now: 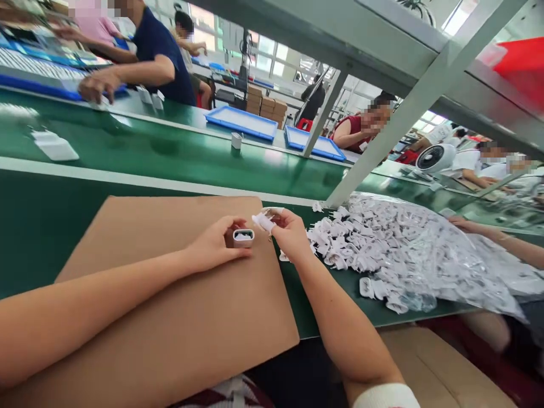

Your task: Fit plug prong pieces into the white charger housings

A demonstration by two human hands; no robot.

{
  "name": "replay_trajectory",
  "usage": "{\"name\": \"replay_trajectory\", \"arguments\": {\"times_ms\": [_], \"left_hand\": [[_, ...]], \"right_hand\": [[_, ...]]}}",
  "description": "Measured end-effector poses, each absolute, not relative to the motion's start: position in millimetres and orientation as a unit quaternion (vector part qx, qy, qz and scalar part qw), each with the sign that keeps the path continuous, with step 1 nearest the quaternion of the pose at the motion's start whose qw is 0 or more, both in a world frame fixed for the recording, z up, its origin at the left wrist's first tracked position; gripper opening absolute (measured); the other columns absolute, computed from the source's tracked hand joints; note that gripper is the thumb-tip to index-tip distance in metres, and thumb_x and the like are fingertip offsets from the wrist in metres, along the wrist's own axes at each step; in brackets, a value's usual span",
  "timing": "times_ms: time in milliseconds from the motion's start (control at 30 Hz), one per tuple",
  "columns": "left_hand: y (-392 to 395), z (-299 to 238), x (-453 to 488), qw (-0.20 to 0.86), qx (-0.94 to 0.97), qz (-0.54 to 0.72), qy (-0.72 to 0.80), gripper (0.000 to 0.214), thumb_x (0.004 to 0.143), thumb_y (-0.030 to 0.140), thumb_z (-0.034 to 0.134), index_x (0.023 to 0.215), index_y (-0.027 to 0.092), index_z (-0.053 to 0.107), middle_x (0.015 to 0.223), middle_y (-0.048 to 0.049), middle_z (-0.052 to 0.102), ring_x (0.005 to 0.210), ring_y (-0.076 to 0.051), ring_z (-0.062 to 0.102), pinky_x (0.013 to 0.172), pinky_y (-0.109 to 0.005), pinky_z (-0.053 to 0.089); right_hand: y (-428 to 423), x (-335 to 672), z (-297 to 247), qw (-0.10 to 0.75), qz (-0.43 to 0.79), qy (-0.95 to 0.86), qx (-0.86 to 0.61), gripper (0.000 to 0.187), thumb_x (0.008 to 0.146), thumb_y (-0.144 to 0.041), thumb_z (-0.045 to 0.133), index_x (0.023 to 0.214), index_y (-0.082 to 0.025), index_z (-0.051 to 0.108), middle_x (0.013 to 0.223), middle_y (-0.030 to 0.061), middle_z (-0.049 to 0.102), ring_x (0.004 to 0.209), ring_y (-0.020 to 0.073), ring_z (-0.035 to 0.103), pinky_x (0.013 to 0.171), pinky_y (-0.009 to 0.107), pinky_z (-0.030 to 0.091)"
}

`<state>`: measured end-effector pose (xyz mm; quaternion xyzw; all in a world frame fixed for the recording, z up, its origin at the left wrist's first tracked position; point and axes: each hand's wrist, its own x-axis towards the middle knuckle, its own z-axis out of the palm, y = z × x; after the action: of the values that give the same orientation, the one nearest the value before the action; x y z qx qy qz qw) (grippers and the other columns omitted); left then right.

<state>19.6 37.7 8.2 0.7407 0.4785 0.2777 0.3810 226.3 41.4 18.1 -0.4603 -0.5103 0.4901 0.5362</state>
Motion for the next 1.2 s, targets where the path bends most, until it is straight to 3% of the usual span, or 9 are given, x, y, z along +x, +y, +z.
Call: {"name": "replay_trajectory", "arguments": {"times_ms": [100, 200, 400, 533, 833, 1200], "left_hand": [[44.9, 3.3, 18.3, 0.398, 0.745, 0.272, 0.461, 0.052, 0.073, 0.055, 0.078, 0.11, 0.02, 0.069, 0.105, -0.0047, 0.07, 0.088, -0.021, 0.065, 0.076, -0.031, 0.052], [48.0, 0.7, 17.9, 0.426, 0.743, 0.278, 0.436, 0.045, 0.075, 0.055, 0.077, 0.104, 0.021, 0.072, 0.098, -0.0026, 0.07, 0.085, -0.019, 0.064, 0.073, -0.029, 0.051], [49.1, -2.4, 18.3, 0.426, 0.743, 0.285, 0.431, 0.043, 0.073, 0.056, 0.078, 0.095, 0.02, 0.071, 0.092, -0.0016, 0.07, 0.085, -0.02, 0.063, 0.072, -0.028, 0.048], [49.8, -4.3, 17.8, 0.432, 0.739, 0.295, 0.424, 0.042, 0.073, 0.056, 0.077, 0.095, 0.02, 0.072, 0.095, -0.0019, 0.071, 0.087, -0.02, 0.064, 0.074, -0.029, 0.048], [49.5, -4.0, 18.2, 0.408, 0.761, 0.29, 0.412, 0.04, 0.075, 0.056, 0.075, 0.087, 0.018, 0.07, 0.087, -0.0019, 0.068, 0.084, -0.02, 0.061, 0.071, -0.029, 0.046], [51.3, -3.6, 17.5, 0.409, 0.761, 0.288, 0.413, 0.037, 0.074, 0.053, 0.076, 0.09, 0.02, 0.073, 0.089, -0.0008, 0.071, 0.088, -0.021, 0.063, 0.075, -0.027, 0.048]], "right_hand": [[43.4, 223.0, 16.8, 0.526, 0.524, -0.493, -0.454, 0.041, 0.06, -0.034, 0.086, 0.096, -0.019, 0.074, 0.088, 0.0032, 0.075, 0.08, 0.017, 0.069, 0.075, 0.029, 0.055], [39.6, 221.3, 14.2, 0.502, 0.51, -0.524, -0.462, 0.038, 0.066, -0.036, 0.083, 0.099, -0.02, 0.074, 0.093, 0.0038, 0.076, 0.084, 0.0178, 0.07, 0.078, 0.031, 0.056], [22.7, 220.3, 15.9, 0.43, 0.29, -0.714, -0.469, 0.028, 0.082, -0.022, 0.064, 0.108, -0.025, 0.075, 0.1, 0.0024, 0.074, 0.088, 0.017, 0.065, 0.085, 0.032, 0.053], [18.9, 218.1, 17.9, 0.388, 0.192, -0.775, -0.46, 0.038, 0.078, -0.011, 0.056, 0.108, -0.024, 0.074, 0.094, 0.0027, 0.072, 0.089, 0.0192, 0.063, 0.081, 0.032, 0.052], [20.9, 216.7, 19.7, 0.314, 0.087, -0.829, -0.455, 0.038, 0.076, -0.006, 0.053, 0.105, -0.021, 0.073, 0.092, 0.0053, 0.072, 0.089, 0.0214, 0.062, 0.077, 0.031, 0.049], [22.9, 220.1, 23.4, 0.284, 0.089, -0.83, -0.471, 0.041, 0.073, -0.001, 0.05, 0.1, -0.021, 0.074, 0.093, 0.0056, 0.071, 0.092, 0.0213, 0.063, 0.077, 0.029, 0.047]]}}
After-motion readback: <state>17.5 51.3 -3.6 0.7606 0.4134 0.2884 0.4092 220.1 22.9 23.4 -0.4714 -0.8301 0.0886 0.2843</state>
